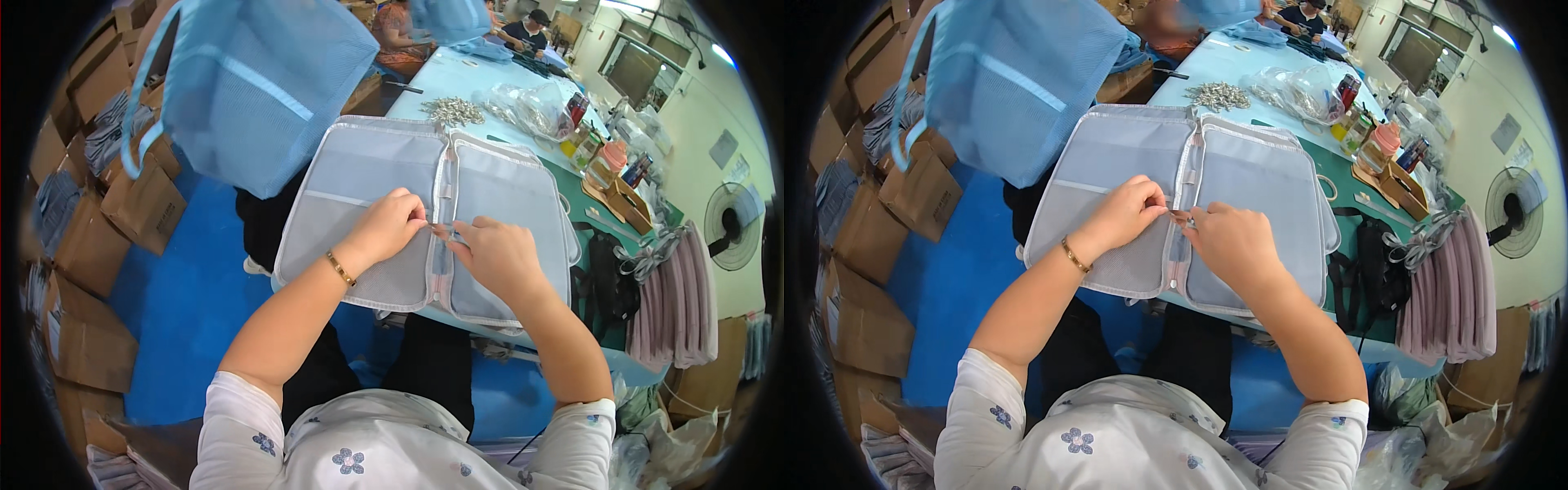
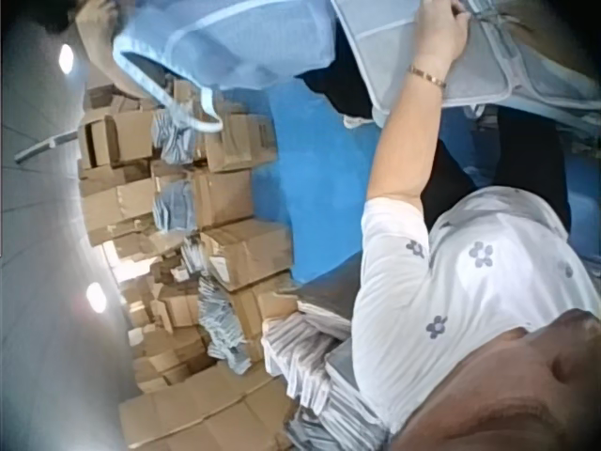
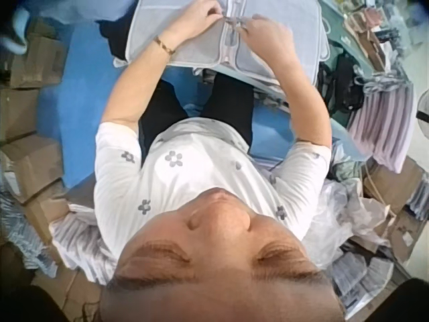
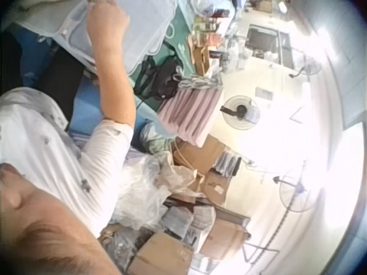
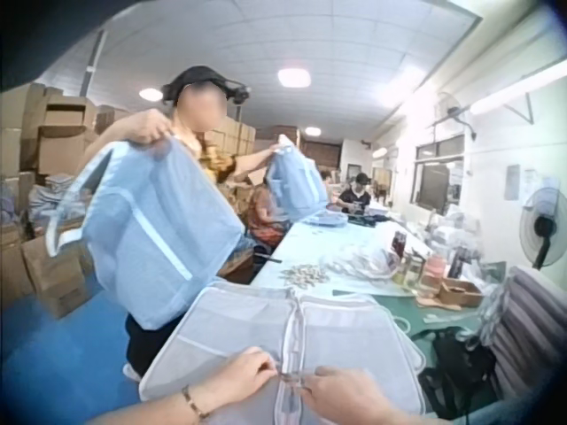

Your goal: Trimming loose threads from finished fabric or leather pouches using small scissors.

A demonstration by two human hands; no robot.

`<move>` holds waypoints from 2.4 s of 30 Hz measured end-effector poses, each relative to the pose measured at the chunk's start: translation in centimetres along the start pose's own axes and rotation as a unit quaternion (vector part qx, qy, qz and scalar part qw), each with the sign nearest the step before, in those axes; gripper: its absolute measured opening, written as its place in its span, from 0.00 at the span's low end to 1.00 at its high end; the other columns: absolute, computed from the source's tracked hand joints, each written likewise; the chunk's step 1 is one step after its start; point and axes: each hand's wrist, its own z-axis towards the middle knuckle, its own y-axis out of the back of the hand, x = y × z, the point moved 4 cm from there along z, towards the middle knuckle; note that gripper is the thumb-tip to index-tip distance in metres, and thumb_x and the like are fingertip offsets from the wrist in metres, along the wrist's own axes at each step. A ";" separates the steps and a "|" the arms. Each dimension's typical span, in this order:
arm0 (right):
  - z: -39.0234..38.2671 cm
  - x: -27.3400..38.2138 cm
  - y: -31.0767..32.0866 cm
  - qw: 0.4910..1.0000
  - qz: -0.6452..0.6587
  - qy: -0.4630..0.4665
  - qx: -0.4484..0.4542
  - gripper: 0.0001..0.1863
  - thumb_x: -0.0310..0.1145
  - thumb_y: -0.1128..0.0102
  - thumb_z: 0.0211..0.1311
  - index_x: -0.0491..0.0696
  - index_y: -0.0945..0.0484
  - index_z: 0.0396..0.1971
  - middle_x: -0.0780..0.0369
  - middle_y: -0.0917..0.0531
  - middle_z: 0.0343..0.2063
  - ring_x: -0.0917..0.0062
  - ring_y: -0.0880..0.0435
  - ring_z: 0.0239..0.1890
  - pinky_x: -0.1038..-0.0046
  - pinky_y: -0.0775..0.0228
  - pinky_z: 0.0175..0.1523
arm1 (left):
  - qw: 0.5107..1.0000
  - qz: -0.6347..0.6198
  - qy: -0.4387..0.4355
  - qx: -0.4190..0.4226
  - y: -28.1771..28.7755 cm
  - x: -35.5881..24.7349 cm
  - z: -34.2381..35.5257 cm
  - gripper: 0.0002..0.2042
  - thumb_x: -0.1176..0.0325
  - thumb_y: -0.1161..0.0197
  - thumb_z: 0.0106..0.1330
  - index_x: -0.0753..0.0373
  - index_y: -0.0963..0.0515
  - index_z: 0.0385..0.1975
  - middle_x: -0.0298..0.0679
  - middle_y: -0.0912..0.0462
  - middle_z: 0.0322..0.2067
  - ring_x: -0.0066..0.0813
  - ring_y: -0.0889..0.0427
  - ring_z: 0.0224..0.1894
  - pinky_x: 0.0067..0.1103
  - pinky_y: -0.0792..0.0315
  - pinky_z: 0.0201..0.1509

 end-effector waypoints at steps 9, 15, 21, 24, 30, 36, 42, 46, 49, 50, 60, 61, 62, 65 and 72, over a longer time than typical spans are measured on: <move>0.7 0.1 0.3 0.991 -0.107 -0.001 0.081 0.11 0.43 0.44 0.61 0.52 0.21 0.26 0.67 0.21 0.22 0.76 0.18 0.24 0.75 0.28 0.25 | 0.996 0.062 0.000 -0.056 -0.3 -0.8 -0.7 0.04 0.66 0.42 0.62 0.58 0.26 0.31 0.38 0.23 0.33 0.42 0.22 0.36 0.33 0.27 0.37; 0.7 0.5 0.2 0.996 -0.087 -0.004 0.024 0.09 0.44 0.41 0.58 0.54 0.21 0.30 0.67 0.23 0.21 0.72 0.21 0.21 0.71 0.30 0.24 | 0.995 0.032 -0.005 -0.093 -0.4 -0.4 -0.8 0.05 0.65 0.43 0.63 0.59 0.27 0.31 0.39 0.23 0.32 0.42 0.22 0.36 0.34 0.27 0.37; 1.1 0.8 -0.5 0.993 -0.114 -0.005 0.033 0.10 0.45 0.41 0.58 0.54 0.21 0.29 0.67 0.24 0.20 0.73 0.21 0.20 0.72 0.30 0.23 | 0.996 0.012 0.001 -0.087 -0.4 -0.4 -0.8 0.06 0.65 0.43 0.64 0.59 0.28 0.32 0.40 0.23 0.33 0.43 0.22 0.35 0.34 0.27 0.37; 1.3 0.9 -0.5 0.990 -0.136 0.005 0.042 0.10 0.45 0.41 0.58 0.54 0.21 0.29 0.68 0.24 0.20 0.73 0.21 0.20 0.72 0.30 0.23 | 0.996 0.015 -0.006 -0.087 -0.4 -0.3 -0.8 0.06 0.65 0.43 0.64 0.59 0.28 0.32 0.40 0.23 0.33 0.44 0.23 0.36 0.34 0.27 0.38; 0.3 1.3 1.4 0.994 -0.105 -0.014 -0.017 0.09 0.39 0.43 0.62 0.50 0.21 0.28 0.66 0.22 0.22 0.75 0.18 0.22 0.74 0.29 0.23 | 0.989 -0.074 -0.060 -0.111 1.4 -0.5 -2.0 0.05 0.68 0.43 0.63 0.62 0.27 0.30 0.43 0.24 0.30 0.43 0.24 0.33 0.32 0.29 0.36; -9.5 -7.3 1.0 0.900 0.141 -0.297 -0.285 0.19 0.34 0.33 0.55 0.42 0.23 0.45 0.60 0.18 0.31 0.78 0.21 0.28 0.76 0.28 0.35 | 0.923 -0.282 -0.096 0.244 3.3 -4.0 -11.9 0.06 0.68 0.39 0.63 0.63 0.22 0.35 0.36 0.21 0.31 0.22 0.24 0.33 0.20 0.30 0.36; -21.9 -11.6 -5.4 0.762 0.217 -0.472 -0.386 0.15 0.36 0.35 0.59 0.44 0.31 0.35 0.68 0.31 0.23 0.83 0.34 0.26 0.80 0.38 0.34 | 0.878 -0.430 0.127 0.166 0.7 3.8 -18.8 0.19 0.75 0.41 0.64 0.66 0.32 0.55 0.42 0.21 0.41 0.26 0.19 0.40 0.20 0.25 0.42; -23.4 -10.3 -9.0 0.551 0.594 -0.473 -0.346 0.08 0.37 0.48 0.68 0.49 0.31 0.38 0.73 0.35 0.19 0.92 0.40 0.14 0.87 0.55 0.16 | 0.814 -0.542 0.192 -0.079 1.5 5.3 -19.4 0.18 0.68 0.47 0.69 0.63 0.36 0.57 0.44 0.24 0.49 0.34 0.18 0.44 0.21 0.25 0.44; -22.3 -9.0 -8.5 0.506 0.674 -0.413 -0.345 0.08 0.35 0.48 0.68 0.48 0.30 0.43 0.73 0.35 0.18 0.91 0.41 0.13 0.87 0.55 0.16 | 0.758 -0.604 0.184 -0.161 1.9 4.3 -18.8 0.18 0.68 0.47 0.69 0.62 0.36 0.57 0.42 0.24 0.50 0.34 0.19 0.46 0.21 0.26 0.43; -22.3 -8.9 -8.7 0.498 0.677 -0.415 -0.348 0.11 0.33 0.48 0.68 0.48 0.31 0.47 0.74 0.35 0.17 0.92 0.41 0.13 0.87 0.55 0.16 | 0.748 -0.616 0.173 -0.180 1.9 3.9 -18.7 0.18 0.68 0.48 0.69 0.61 0.37 0.58 0.41 0.24 0.49 0.34 0.19 0.45 0.21 0.25 0.44; -22.1 -7.6 -8.2 0.500 0.662 -0.424 -0.362 0.13 0.27 0.42 0.62 0.47 0.30 0.45 0.74 0.34 0.19 0.94 0.41 0.15 0.88 0.55 0.18 | 0.806 0.029 0.018 -0.591 6.0 1.2 -18.3 0.24 0.63 0.50 0.70 0.65 0.42 0.63 0.45 0.34 0.59 0.45 0.40 0.64 0.39 0.48 0.67; -22.5 -7.8 -8.3 0.504 0.654 -0.431 -0.364 0.12 0.26 0.42 0.62 0.47 0.30 0.44 0.74 0.33 0.20 0.94 0.41 0.16 0.88 0.54 0.18 | 0.807 0.030 0.017 -0.589 6.5 0.9 -17.8 0.24 0.63 0.50 0.70 0.65 0.42 0.63 0.45 0.34 0.59 0.45 0.40 0.64 0.39 0.48 0.67; -22.8 -7.9 -8.4 0.508 0.645 -0.438 -0.366 0.12 0.26 0.42 0.61 0.47 0.29 0.44 0.74 0.33 0.20 0.94 0.40 0.16 0.89 0.54 0.19 | 0.888 0.120 -0.046 -0.442 6.4 -0.4 -16.1 0.25 0.62 0.50 0.69 0.66 0.42 0.63 0.47 0.36 0.61 0.48 0.43 0.65 0.40 0.51 0.68; -22.9 -8.0 -8.5 0.503 0.665 -0.414 -0.366 0.11 0.26 0.42 0.62 0.48 0.29 0.44 0.74 0.32 0.21 0.94 0.40 0.17 0.89 0.53 0.19 | 0.940 0.269 -0.109 -0.178 5.0 -4.4 -12.0 0.28 0.57 0.46 0.67 0.66 0.40 0.63 0.52 0.40 0.64 0.55 0.47 0.68 0.41 0.52 0.69; -22.9 -7.3 -8.4 0.476 0.694 -0.402 -0.361 0.10 0.27 0.42 0.62 0.48 0.29 0.42 0.74 0.31 0.21 0.94 0.39 0.16 0.89 0.53 0.19 | 0.747 -0.629 -0.098 0.194 4.8 -1.5 -10.2 0.33 0.45 0.49 0.67 0.73 0.35 0.57 0.47 0.18 0.28 0.40 0.19 0.26 0.30 0.24 0.39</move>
